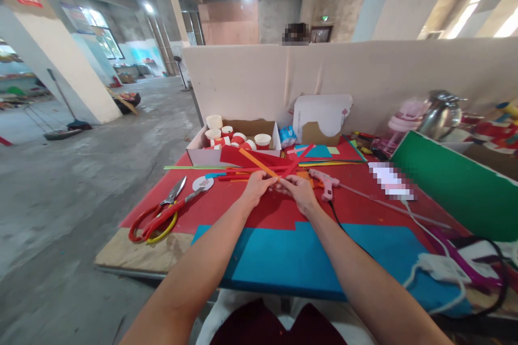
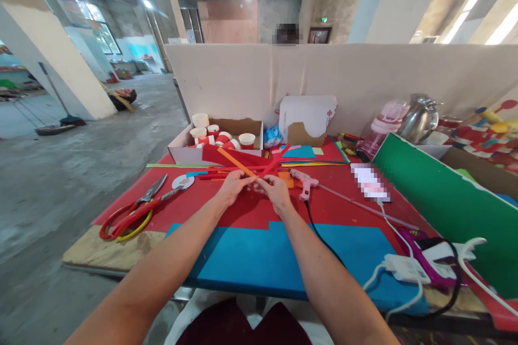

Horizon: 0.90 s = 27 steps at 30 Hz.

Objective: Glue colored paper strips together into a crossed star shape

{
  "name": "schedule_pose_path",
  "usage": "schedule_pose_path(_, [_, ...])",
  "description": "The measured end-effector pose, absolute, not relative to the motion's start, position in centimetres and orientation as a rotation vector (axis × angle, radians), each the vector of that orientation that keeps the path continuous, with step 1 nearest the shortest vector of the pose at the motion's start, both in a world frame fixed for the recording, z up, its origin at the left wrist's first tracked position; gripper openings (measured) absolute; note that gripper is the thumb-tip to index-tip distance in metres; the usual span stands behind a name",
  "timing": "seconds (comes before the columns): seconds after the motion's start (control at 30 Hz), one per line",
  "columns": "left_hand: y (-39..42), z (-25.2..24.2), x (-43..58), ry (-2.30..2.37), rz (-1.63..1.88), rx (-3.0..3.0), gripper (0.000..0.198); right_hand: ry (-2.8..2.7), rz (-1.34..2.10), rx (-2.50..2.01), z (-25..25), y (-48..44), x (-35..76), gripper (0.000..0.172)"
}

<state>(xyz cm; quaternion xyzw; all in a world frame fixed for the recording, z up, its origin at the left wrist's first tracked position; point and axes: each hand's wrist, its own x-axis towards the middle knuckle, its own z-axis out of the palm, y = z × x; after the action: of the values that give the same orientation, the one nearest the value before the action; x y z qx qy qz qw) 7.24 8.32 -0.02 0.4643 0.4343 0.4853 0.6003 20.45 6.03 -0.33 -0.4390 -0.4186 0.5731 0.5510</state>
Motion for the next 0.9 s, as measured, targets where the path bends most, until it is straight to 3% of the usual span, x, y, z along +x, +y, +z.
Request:
schedule_pose_path(0.57, [8.4,-0.2,7.5,0.980,1.203,1.066,0.023,-1.050,1.221,-1.086,-0.4,6.1,20.2,0.035])
schedule_pose_path(0.9, [10.3,1.2,4.3,0.898,1.464,0.906,0.025,-1.053,1.231,-1.120,0.0,6.2,21.1,0.032])
